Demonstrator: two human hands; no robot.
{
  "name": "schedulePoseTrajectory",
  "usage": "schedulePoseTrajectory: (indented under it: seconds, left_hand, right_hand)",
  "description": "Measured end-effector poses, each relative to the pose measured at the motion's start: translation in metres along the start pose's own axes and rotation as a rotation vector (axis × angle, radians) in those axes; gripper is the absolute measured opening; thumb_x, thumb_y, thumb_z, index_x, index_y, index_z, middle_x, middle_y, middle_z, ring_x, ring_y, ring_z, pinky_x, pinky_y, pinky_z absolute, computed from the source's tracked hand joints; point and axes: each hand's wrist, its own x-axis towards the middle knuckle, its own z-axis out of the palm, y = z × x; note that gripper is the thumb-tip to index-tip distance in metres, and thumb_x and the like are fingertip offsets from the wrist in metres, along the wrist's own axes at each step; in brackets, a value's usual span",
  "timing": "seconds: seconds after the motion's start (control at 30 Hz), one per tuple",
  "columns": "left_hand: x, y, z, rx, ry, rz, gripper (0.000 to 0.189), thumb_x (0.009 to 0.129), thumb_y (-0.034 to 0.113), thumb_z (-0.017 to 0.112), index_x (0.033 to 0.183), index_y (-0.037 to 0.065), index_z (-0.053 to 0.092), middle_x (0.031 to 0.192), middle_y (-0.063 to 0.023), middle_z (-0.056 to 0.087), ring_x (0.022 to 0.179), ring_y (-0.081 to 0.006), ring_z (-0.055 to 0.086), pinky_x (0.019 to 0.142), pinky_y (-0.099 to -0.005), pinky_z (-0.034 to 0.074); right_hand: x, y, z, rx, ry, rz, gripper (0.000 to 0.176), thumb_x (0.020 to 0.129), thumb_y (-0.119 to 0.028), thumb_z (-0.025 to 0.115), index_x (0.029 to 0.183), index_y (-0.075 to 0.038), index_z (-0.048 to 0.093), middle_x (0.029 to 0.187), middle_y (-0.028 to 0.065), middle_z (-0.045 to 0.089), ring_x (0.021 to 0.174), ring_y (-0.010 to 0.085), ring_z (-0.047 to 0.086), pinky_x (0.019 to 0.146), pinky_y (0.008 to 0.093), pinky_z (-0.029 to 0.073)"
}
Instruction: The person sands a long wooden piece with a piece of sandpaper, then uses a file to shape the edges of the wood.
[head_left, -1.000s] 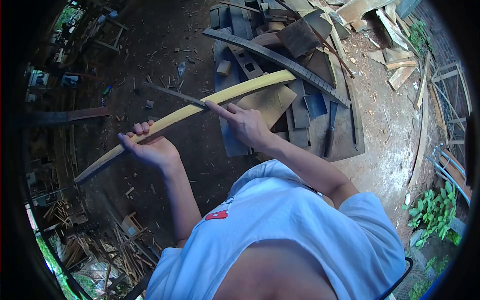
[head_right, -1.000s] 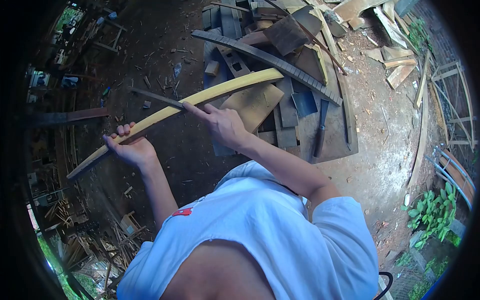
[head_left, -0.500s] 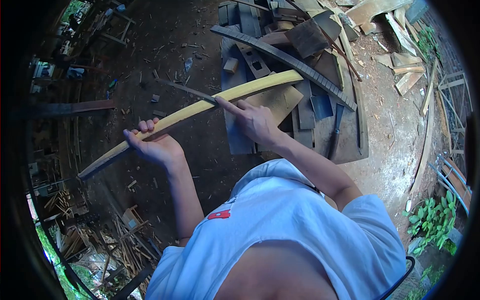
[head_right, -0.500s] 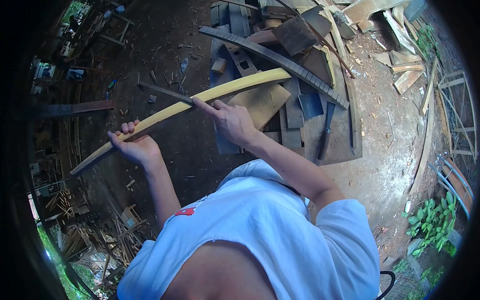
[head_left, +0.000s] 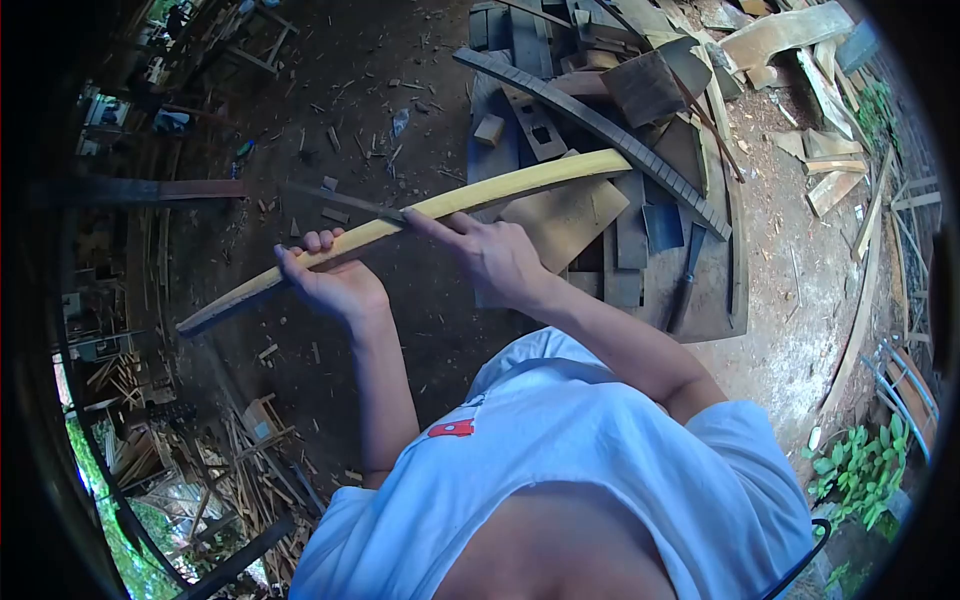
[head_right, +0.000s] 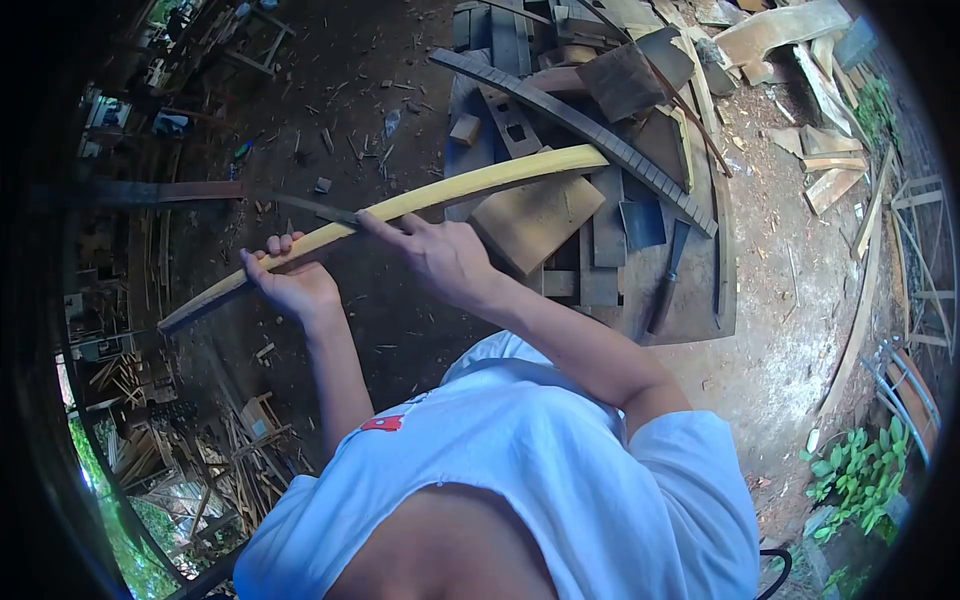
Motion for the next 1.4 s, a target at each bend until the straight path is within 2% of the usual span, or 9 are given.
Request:
schedulePoseTrajectory:
  seconds: [0.2,0.47,0.57,0.73,0.83,0.97,1.1,1.27,1.4]
  left_hand:
    - [0.002,-0.003,-0.014,-0.004,0.142,0.0,0.026,0.096,0.032,0.049,0.08,0.014,0.038,0.072,0.0001,0.041,0.07,-0.0142,0.043,0.08,-0.0352,0.043]
    - [0.001,-0.004,-0.002,0.029,0.064,0.017,0.026,0.096,0.032,0.049,0.081,0.014,0.037,0.073,0.0001,0.041,0.07,-0.0142,0.043,0.08,-0.0354,0.043]
    - [0.005,-0.002,-0.003,0.013,0.073,0.012,0.026,0.096,0.031,0.049,0.081,0.014,0.037,0.073,-0.0003,0.041,0.07,-0.0144,0.043,0.08,-0.0356,0.043]
    - [0.005,-0.005,-0.009,-0.024,0.173,-0.015,0.026,0.096,0.031,0.05,0.084,0.013,0.036,0.073,-0.0001,0.04,0.072,-0.0132,0.043,0.08,-0.0349,0.042]
    - [0.001,-0.006,-0.006,-0.004,0.168,0.021,0.025,0.097,0.03,0.049,0.084,0.013,0.036,0.072,0.0004,0.039,0.071,-0.0126,0.042,0.079,-0.0347,0.042]
    - [0.001,-0.007,-0.002,0.045,0.108,0.029,0.026,0.097,0.032,0.047,0.083,0.013,0.036,0.072,0.0002,0.039,0.071,-0.0137,0.043,0.08,-0.035,0.043]
    - [0.0,-0.001,0.009,0.028,0.107,0.016,0.026,0.097,0.032,0.047,0.083,0.013,0.036,0.071,0.0006,0.038,0.07,-0.0133,0.043,0.08,-0.0345,0.043]
    - [-0.002,-0.002,0.004,0.008,0.166,0.004,0.024,0.097,0.031,0.047,0.084,0.013,0.037,0.072,0.0002,0.039,0.07,-0.0139,0.043,0.079,-0.0348,0.043]
    - [-0.001,-0.004,0.001,0.025,0.127,0.023,0.024,0.097,0.031,0.047,0.085,0.013,0.037,0.072,0.0005,0.039,0.07,-0.0132,0.043,0.079,-0.0349,0.043]
  right_hand:
    - [-0.061,0.128,0.02,-0.158,0.083,0.242,0.067,0.082,-0.004,0.048,0.143,-0.029,0.035,0.076,0.0081,0.058,0.061,0.0275,0.064,0.052,0.0379,0.053]
    - [-0.004,0.008,0.01,0.027,-0.074,0.009,0.079,0.076,-0.002,0.054,0.145,-0.03,0.028,0.089,0.0095,0.056,0.066,0.0305,0.063,0.058,0.0406,0.053]
    - [-0.012,0.033,0.018,-0.013,0.01,-0.005,0.081,0.074,-0.001,0.055,0.145,-0.03,0.029,0.089,0.0097,0.057,0.064,0.0311,0.062,0.057,0.0411,0.053]
    - [-0.071,0.149,0.02,-0.076,0.079,0.33,0.065,0.084,-0.002,0.047,0.142,-0.03,0.036,0.09,0.0111,0.064,0.074,0.0323,0.065,0.063,0.0403,0.053]
    - [-0.064,0.14,0.015,-0.177,-0.051,0.459,0.066,0.085,-0.002,0.047,0.143,-0.03,0.034,0.101,0.0121,0.065,0.079,0.033,0.066,0.064,0.0399,0.054]
    - [-0.014,0.05,0.015,0.01,0.002,0.18,0.07,0.081,-0.002,0.049,0.143,-0.03,0.032,0.094,0.0127,0.061,0.075,0.0322,0.065,0.062,0.0422,0.054]
    - [-0.009,0.05,0.022,0.025,0.104,0.01,0.072,0.08,-0.008,0.054,0.144,-0.032,0.031,0.091,0.0107,0.06,0.064,0.0309,0.064,0.055,0.0413,0.053]
    - [-0.073,0.158,0.025,-0.124,0.106,0.34,0.067,0.082,-0.004,0.048,0.142,-0.031,0.035,0.084,0.0107,0.062,0.064,0.0306,0.064,0.055,0.0408,0.053]
    - [-0.064,0.138,0.027,-0.075,0.081,0.377,0.067,0.081,-0.005,0.048,0.142,-0.03,0.035,0.087,0.0122,0.062,0.071,0.0321,0.065,0.06,0.0422,0.054]
